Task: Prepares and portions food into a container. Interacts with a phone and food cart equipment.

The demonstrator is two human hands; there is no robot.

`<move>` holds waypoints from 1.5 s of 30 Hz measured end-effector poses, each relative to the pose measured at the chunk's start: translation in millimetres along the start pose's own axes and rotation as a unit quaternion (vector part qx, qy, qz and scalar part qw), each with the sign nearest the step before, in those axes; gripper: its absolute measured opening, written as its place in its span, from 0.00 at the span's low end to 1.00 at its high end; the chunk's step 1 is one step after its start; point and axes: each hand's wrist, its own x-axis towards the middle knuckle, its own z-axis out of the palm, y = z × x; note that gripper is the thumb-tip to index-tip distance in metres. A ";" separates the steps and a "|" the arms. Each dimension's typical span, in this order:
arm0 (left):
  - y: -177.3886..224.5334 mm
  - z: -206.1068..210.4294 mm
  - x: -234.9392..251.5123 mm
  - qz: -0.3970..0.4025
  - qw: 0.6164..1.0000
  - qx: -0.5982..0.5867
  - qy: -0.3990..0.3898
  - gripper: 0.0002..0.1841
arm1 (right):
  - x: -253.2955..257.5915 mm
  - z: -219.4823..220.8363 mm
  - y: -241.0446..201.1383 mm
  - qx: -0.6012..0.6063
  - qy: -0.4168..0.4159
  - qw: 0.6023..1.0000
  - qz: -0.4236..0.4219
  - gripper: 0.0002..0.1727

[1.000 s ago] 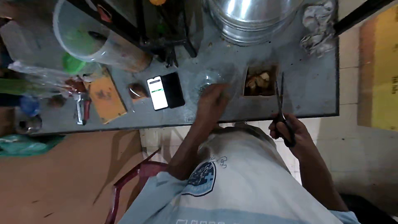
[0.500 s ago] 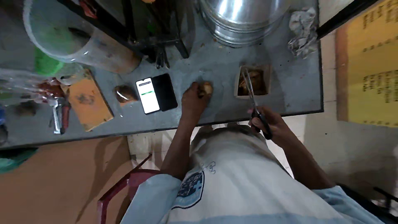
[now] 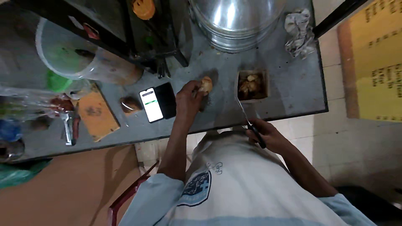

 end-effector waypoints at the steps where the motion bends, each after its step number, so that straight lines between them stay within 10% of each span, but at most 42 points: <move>1: 2.4 -1.0 -0.1 0.009 1.000 -0.010 -0.007 0.17 | 0.8 0.2 -1.3 -0.010 -0.008 1.000 0.002 0.24; 16: 46.9 -2.3 3.6 0.050 0.972 -0.195 -0.118 0.14 | 3.6 -20.9 -10.1 0.043 -0.068 0.997 -0.019 0.37; 45: 102.2 52.9 55.2 0.180 0.961 -0.052 -0.202 0.13 | -6.9 -44.1 3.7 0.008 0.137 0.990 -0.017 0.17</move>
